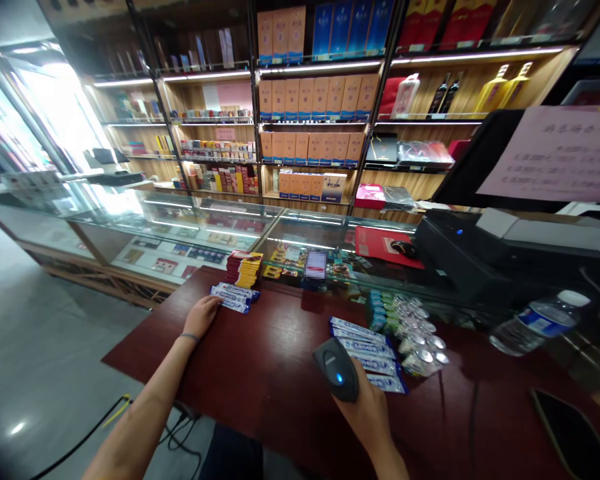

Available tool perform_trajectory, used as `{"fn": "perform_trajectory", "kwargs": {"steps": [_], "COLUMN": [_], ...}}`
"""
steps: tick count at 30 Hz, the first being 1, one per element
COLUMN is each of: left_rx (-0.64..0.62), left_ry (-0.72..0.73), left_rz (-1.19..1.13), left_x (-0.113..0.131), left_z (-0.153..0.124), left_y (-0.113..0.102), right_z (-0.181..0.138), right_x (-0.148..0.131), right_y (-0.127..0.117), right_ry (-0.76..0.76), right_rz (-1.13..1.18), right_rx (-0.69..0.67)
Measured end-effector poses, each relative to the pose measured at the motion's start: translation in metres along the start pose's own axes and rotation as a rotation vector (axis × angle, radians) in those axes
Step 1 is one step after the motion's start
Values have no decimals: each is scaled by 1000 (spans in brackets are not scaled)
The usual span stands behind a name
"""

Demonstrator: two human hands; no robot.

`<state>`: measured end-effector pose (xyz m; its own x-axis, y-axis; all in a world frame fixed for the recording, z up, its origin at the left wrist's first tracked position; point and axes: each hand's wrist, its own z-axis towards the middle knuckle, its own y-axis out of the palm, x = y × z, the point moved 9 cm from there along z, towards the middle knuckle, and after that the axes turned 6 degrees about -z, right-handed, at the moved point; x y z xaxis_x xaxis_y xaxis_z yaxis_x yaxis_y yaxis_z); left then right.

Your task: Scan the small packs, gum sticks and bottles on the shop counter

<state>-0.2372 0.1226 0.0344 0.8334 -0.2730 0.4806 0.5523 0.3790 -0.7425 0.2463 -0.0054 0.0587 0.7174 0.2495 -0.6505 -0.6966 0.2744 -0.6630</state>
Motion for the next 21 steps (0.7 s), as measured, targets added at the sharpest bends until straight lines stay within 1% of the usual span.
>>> {"fn": "perform_trajectory", "kwargs": {"steps": [2, 4, 7, 9, 15, 18, 21], "left_rx": [31, 71, 101, 82, -41, -113, -214], "left_ry": [4, 9, 39, 74, 193, 238, 289], "left_rz": [-14, -27, -94, -171, -351, -426, -499], "left_x": [7, 19, 53, 84, 193, 244, 290], "left_z": [-2, -4, -5, -4, -2, -7, -19], "left_y": [-3, -4, 8, 25, 88, 117, 144], "right_z": [0, 0, -1, -3, -16, -23, -29], "right_x": [-2, -1, 7, 16, 40, 49, 61], "right_y": [-4, -10, -25, -36, -69, -86, -101], "right_ry": [7, 13, 41, 70, 148, 153, 176], "right_rz": [0, -8, -42, -68, -95, -96, -115], "right_rx": [-5, -5, 41, 81, 160, 176, 183]}}
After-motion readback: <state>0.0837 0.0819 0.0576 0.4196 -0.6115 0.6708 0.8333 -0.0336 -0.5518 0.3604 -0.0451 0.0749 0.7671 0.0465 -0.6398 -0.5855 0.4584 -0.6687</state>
